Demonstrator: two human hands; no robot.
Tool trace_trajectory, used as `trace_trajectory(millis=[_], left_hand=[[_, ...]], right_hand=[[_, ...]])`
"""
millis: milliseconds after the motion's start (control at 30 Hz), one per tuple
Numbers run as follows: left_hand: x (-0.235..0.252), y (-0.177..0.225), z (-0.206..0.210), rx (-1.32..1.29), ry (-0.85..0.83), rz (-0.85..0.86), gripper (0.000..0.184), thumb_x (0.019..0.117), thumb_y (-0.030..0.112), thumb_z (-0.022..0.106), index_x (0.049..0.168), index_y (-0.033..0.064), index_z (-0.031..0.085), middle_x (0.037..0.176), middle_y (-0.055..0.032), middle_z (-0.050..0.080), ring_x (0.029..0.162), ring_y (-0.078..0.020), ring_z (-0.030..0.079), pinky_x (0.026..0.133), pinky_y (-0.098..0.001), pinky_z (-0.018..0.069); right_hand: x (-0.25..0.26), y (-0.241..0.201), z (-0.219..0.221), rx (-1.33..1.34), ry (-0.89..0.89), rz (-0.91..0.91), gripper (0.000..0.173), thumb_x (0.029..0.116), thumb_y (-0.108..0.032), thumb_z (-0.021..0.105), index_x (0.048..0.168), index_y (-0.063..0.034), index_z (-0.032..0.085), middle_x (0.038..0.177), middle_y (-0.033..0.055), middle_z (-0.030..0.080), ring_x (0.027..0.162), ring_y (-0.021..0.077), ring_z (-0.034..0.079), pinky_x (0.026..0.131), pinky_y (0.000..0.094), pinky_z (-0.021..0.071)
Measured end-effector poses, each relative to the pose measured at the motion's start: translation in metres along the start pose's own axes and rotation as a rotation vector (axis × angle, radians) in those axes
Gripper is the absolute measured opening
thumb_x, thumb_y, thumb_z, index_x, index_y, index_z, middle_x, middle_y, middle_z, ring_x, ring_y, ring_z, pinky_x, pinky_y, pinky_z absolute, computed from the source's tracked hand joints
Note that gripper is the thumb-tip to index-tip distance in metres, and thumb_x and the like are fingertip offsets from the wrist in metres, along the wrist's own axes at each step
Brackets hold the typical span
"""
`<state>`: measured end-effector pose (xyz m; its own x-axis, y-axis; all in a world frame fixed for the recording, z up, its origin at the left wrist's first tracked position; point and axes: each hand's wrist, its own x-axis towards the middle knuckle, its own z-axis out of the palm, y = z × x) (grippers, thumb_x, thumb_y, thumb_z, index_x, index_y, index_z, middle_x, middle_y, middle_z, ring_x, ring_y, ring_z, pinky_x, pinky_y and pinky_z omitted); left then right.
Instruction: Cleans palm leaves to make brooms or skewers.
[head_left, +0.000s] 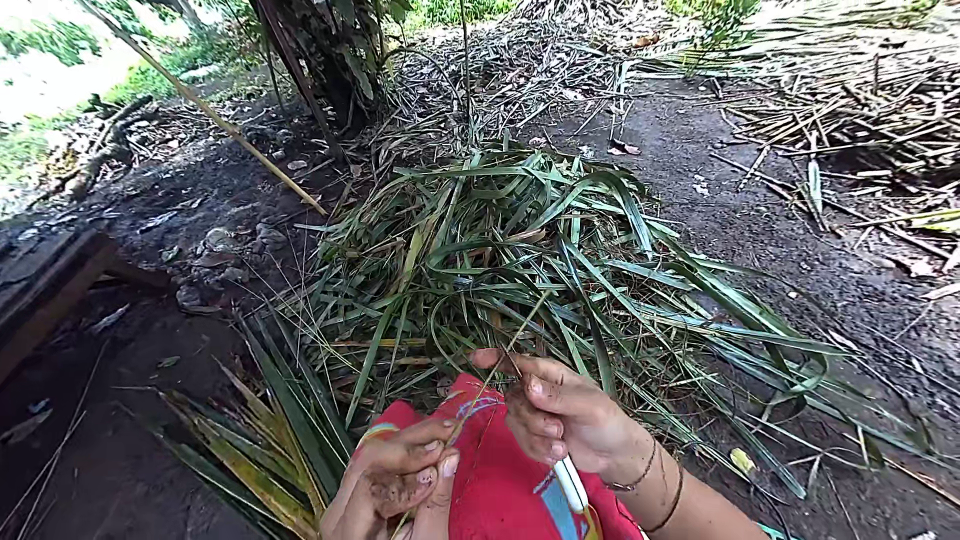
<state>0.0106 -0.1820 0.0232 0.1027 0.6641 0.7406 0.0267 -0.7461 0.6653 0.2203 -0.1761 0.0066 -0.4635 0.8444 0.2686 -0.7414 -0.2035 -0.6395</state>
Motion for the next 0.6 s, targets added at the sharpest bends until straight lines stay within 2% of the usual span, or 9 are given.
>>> trace_trajectory(millis=[133, 200, 267, 300, 367, 400, 467, 533, 600], left_hand=[[-0.005, 0.007, -0.009, 0.060, -0.095, 0.059, 0.004, 0.0991, 0.014, 0.067, 0.101, 0.0139, 0.063, 0.108, 0.0069, 0.072, 0.103, -0.0064, 0.071, 0.090, -0.0243, 0.0612], [-0.008, 0.009, -0.016, 0.077, -0.097, 0.082, 0.005, 0.0990, 0.013, 0.067, 0.098, 0.0122, 0.061, 0.108, 0.0048, 0.072, 0.103, -0.0070, 0.071, 0.089, -0.0242, 0.0611], [-0.009, 0.007, -0.022, 0.103, -0.075, 0.099, 0.006, 0.0989, 0.012, 0.066, 0.097, 0.0127, 0.060, 0.107, 0.0051, 0.071, 0.104, -0.0073, 0.071, 0.089, -0.0248, 0.0610], [-0.008, 0.005, -0.024, 0.115, -0.076, 0.103, 0.006, 0.0988, 0.012, 0.066, 0.097, 0.0129, 0.060, 0.108, 0.0054, 0.071, 0.104, -0.0074, 0.071, 0.090, -0.0253, 0.0612], [-0.008, 0.000, -0.025, 0.131, -0.104, 0.128, 0.007, 0.0986, 0.011, 0.066, 0.096, 0.0110, 0.059, 0.107, 0.0034, 0.070, 0.104, -0.0080, 0.071, 0.090, -0.0257, 0.0615], [-0.008, -0.003, -0.024, 0.132, -0.127, 0.146, 0.009, 0.0985, 0.010, 0.066, 0.095, 0.0097, 0.058, 0.106, 0.0016, 0.069, 0.104, -0.0084, 0.071, 0.091, -0.0259, 0.0614], [-0.008, -0.006, -0.020, 0.111, -0.173, 0.205, 0.015, 0.0983, 0.007, 0.066, 0.090, 0.0079, 0.054, 0.102, -0.0025, 0.066, 0.104, -0.0111, 0.070, 0.091, -0.0275, 0.0612], [-0.008, -0.004, -0.020, 0.057, -0.228, 0.271, 0.010, 0.0992, 0.004, 0.063, 0.092, 0.0054, 0.056, 0.101, -0.0066, 0.066, 0.105, -0.0156, 0.070, 0.093, -0.0303, 0.0608], [-0.007, 0.003, -0.025, 0.013, -0.291, 0.312, 0.005, 0.0999, 0.001, 0.060, 0.095, 0.0007, 0.059, 0.100, -0.0119, 0.067, 0.107, -0.0208, 0.070, 0.095, -0.0327, 0.0593]], right_hand=[[0.005, -0.016, -0.022, -0.022, 0.192, -0.111, 0.033, 0.1009, -0.029, 0.061, 0.129, -0.0126, 0.066, 0.059, -0.0128, 0.056, 0.049, -0.0036, 0.053, 0.049, 0.0133, 0.0467], [0.006, -0.031, -0.041, 0.020, 0.376, -0.218, 0.031, 0.1052, -0.027, 0.048, 0.127, -0.0137, 0.065, 0.053, -0.0098, 0.052, 0.044, -0.0013, 0.051, 0.046, 0.0145, 0.0451], [0.005, -0.040, -0.050, 0.046, 0.472, -0.274, 0.037, 0.1098, -0.027, 0.034, 0.132, -0.0118, 0.060, 0.052, -0.0074, 0.049, 0.042, 0.0008, 0.050, 0.044, 0.0155, 0.0462], [0.003, -0.038, -0.047, 0.037, 0.443, -0.248, 0.038, 0.1093, -0.028, 0.036, 0.135, -0.0113, 0.059, 0.054, -0.0075, 0.051, 0.043, 0.0005, 0.051, 0.045, 0.0152, 0.0464], [0.000, -0.027, -0.032, -0.001, 0.241, -0.082, 0.044, 0.1029, -0.033, 0.055, 0.140, -0.0100, 0.058, 0.058, -0.0115, 0.056, 0.048, -0.0030, 0.053, 0.048, 0.0127, 0.0462], [0.000, -0.020, -0.023, -0.017, 0.117, 0.023, 0.049, 0.1006, -0.036, 0.061, 0.143, -0.0110, 0.057, 0.061, -0.0132, 0.058, 0.050, -0.0045, 0.053, 0.048, 0.0120, 0.0459], [0.001, -0.009, -0.009, -0.017, -0.033, 0.164, 0.046, 0.1015, -0.037, 0.060, 0.142, -0.0156, 0.058, 0.066, -0.0146, 0.058, 0.052, -0.0053, 0.053, 0.049, 0.0119, 0.0454], [-0.002, -0.008, -0.013, -0.008, -0.025, 0.139, 0.039, 0.1014, -0.033, 0.060, 0.137, -0.0165, 0.063, 0.068, -0.0134, 0.060, 0.053, -0.0051, 0.054, 0.049, 0.0119, 0.0465], [-0.005, -0.019, -0.035, -0.022, 0.080, -0.005, 0.037, 0.1004, -0.033, 0.061, 0.133, -0.0166, 0.065, 0.065, -0.0126, 0.060, 0.051, -0.0051, 0.054, 0.047, 0.0116, 0.0465]])
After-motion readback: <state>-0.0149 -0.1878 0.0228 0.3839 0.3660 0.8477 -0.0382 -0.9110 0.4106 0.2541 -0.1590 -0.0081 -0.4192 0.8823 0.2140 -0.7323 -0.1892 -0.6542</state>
